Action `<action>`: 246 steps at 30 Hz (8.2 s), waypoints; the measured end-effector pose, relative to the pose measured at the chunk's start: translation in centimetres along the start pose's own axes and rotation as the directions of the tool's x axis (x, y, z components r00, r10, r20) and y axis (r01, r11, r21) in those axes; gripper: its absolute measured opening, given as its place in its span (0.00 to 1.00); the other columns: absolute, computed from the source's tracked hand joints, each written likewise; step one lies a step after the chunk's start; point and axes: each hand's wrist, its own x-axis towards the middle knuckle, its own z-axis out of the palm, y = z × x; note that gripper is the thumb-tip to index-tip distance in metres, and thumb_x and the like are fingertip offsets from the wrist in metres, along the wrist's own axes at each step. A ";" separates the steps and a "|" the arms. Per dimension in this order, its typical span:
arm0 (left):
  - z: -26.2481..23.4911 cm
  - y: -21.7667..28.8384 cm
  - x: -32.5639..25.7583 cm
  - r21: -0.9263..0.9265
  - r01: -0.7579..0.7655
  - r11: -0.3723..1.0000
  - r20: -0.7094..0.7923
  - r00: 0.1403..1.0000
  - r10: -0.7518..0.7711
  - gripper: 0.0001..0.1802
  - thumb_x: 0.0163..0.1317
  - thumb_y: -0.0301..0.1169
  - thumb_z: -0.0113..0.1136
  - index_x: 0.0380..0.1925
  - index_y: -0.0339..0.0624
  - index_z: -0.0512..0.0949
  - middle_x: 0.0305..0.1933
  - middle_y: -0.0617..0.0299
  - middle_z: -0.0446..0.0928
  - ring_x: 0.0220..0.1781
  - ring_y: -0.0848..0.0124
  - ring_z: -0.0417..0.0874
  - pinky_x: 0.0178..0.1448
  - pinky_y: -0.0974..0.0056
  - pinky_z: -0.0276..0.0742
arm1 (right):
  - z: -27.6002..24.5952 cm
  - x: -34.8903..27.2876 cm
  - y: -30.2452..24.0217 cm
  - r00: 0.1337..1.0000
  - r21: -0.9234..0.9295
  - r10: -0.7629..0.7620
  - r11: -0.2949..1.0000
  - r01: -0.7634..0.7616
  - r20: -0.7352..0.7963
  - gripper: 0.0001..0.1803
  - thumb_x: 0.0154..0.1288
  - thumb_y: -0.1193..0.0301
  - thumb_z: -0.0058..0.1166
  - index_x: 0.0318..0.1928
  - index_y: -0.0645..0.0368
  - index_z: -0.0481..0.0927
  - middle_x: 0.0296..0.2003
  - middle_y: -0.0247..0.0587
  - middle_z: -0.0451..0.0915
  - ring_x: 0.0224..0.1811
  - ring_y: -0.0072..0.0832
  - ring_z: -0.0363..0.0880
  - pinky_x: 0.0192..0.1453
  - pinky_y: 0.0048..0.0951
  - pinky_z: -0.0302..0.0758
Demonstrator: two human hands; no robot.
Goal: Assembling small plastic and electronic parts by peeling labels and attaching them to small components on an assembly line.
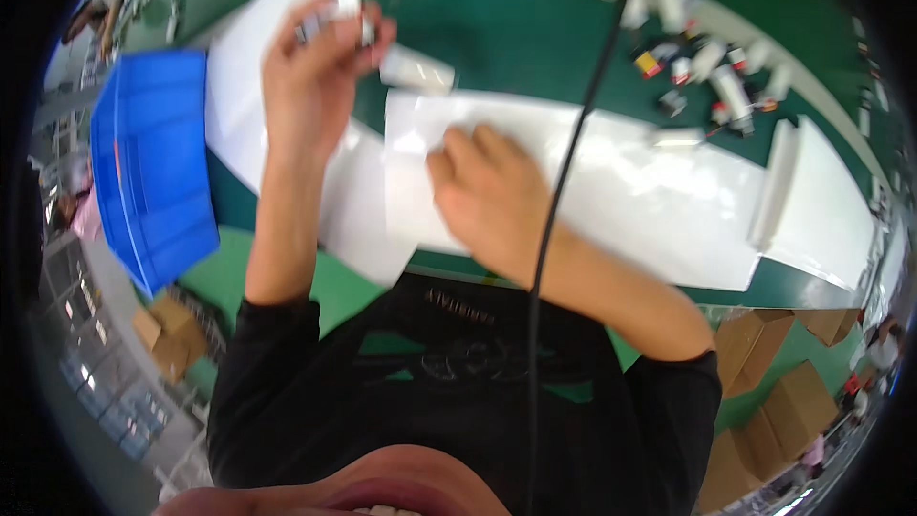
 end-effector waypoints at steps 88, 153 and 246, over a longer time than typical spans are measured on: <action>-0.2 -2.9 -1.5 -0.230 -0.082 0.970 0.314 0.937 0.153 0.13 0.52 0.14 0.64 0.37 0.35 0.77 0.41 0.49 0.81 0.45 0.65 0.84 0.49 0.64 0.81 | -2.4 4.7 1.3 0.857 0.959 0.507 0.275 -0.065 -0.087 0.08 0.57 0.81 0.63 0.35 0.63 0.76 0.35 0.33 0.76 0.40 0.19 0.76 0.45 0.20 0.73; -4.9 7.8 21.8 0.918 -0.270 0.291 0.128 0.895 0.427 0.20 0.49 0.30 0.66 0.44 0.37 0.81 0.36 0.54 0.83 0.37 0.68 0.84 0.41 0.65 0.80 | -3.6 3.7 3.4 0.956 0.113 -0.082 0.987 0.118 -0.281 0.17 0.49 0.76 0.63 0.43 0.60 0.80 0.35 0.40 0.74 0.33 0.34 0.75 0.37 0.31 0.73; -1.5 1.4 1.4 -0.071 -0.333 0.940 -0.242 0.920 0.308 0.10 0.59 0.22 0.64 0.38 0.25 0.80 0.41 0.50 0.81 0.39 0.67 0.84 0.44 0.64 0.87 | 3.2 4.1 -1.5 0.999 -0.175 0.022 0.984 -0.030 -0.050 0.06 0.41 0.75 0.56 0.24 0.63 0.75 0.28 0.44 0.73 0.32 0.36 0.76 0.31 0.31 0.78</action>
